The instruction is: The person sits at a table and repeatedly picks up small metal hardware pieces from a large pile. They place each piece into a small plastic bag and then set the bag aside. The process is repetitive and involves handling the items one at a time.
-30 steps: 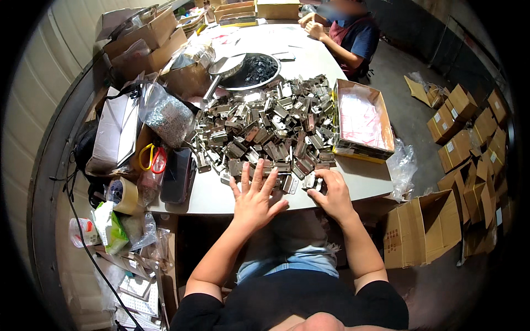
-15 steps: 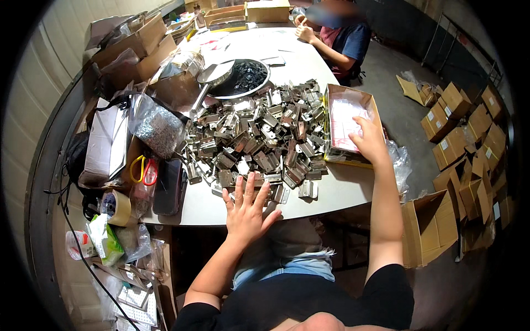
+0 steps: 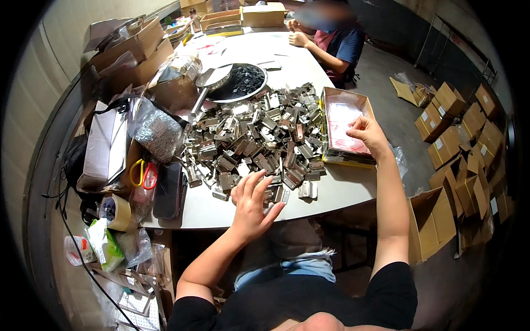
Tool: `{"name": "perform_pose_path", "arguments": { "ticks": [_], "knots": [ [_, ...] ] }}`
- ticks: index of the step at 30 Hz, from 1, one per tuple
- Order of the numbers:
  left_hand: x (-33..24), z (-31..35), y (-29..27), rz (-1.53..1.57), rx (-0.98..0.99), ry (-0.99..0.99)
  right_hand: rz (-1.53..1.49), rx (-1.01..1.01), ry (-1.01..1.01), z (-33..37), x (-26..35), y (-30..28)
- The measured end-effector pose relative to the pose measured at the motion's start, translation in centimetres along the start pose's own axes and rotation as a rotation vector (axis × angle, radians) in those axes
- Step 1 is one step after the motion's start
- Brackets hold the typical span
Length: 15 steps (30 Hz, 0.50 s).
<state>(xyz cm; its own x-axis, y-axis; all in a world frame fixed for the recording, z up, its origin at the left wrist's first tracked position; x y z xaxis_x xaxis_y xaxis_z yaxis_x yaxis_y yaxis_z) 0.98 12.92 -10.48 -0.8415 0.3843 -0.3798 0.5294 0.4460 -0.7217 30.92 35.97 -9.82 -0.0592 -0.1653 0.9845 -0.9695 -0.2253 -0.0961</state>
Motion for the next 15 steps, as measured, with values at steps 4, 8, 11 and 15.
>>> {"name": "perform_pose_path", "arguments": {
  "ticks": [4,8,11,15],
  "knots": [
    [-1.9,-3.1,-0.2,0.137,0.0,0.118,-0.33,-0.117,0.051,0.6,0.3,-1.0],
    [-2.1,-6.0,0.9,0.284,-0.034,0.187,-0.131,-0.211,-0.069,1.9,1.9,-0.8],
    [-1.9,-8.3,2.7,0.366,0.051,0.18,0.045,-0.207,-0.216,2.1,2.4,0.1],
    [-1.1,-11.5,6.0,0.398,0.146,0.105,0.342,-0.351,-0.351,2.1,3.3,0.5]
  ]
}}
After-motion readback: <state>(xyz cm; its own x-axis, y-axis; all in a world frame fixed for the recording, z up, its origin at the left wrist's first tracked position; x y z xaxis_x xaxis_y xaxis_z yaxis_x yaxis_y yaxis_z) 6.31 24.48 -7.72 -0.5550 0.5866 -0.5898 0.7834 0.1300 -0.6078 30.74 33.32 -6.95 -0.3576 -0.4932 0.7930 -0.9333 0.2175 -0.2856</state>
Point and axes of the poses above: each hand's wrist, its own z-axis away from the middle knuckle, its own y-axis out of the palm, x = y × z, the point moved 8 cm from there along -z, towards the middle knuckle, and after that the axes turned 9 degrees about -z, right-handed, at the moved point
